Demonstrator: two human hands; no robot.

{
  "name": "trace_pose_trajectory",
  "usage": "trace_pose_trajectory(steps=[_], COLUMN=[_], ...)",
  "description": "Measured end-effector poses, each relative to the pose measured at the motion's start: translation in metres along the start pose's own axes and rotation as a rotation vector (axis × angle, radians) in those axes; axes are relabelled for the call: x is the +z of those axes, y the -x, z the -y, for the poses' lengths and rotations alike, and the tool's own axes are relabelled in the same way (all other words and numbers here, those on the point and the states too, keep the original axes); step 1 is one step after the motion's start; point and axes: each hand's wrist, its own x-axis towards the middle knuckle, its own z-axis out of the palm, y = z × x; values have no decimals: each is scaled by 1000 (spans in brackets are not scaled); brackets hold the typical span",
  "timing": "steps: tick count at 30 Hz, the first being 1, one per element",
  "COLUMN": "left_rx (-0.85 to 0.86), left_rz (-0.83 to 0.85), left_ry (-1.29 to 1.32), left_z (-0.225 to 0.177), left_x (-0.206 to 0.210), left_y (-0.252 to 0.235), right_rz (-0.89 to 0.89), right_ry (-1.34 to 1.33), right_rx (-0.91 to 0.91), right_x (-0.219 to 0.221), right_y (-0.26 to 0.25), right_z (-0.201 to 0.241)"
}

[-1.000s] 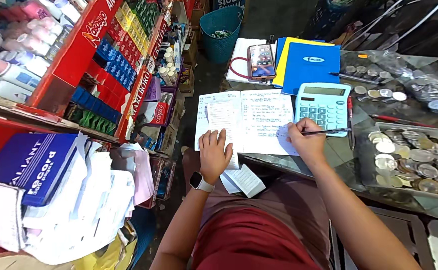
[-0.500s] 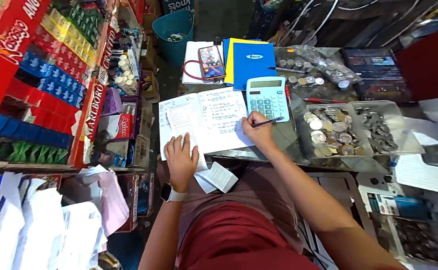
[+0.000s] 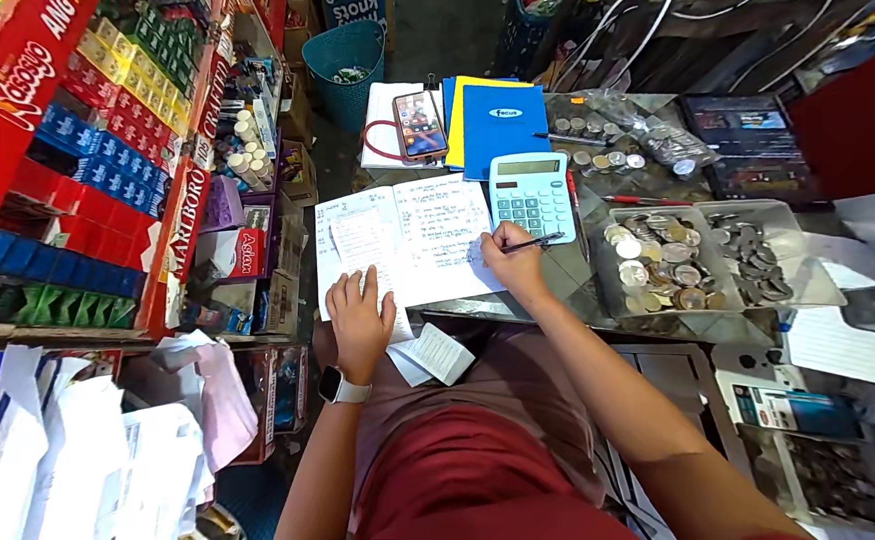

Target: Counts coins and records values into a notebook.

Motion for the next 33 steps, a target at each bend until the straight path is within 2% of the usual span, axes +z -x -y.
trace_pose_trajectory(steps=[12,20,25,33], left_rx=[4,3,4,-3], left_rz=[2,3,-3,4], left_ry=[-11,-6,-10,11], left_z=[0,1,1,0], left_x=[1,2,2,1], left_y=[0,1,0,1], right_rz=[-21,-124,-79,-44], right_ry=[6,-125,-94,17], right_rx=[5,164,138,30], right_x=[0,-18,-13,-9], right_y=[0,-11,-7,-4], right_z=[2,1,9,-4])
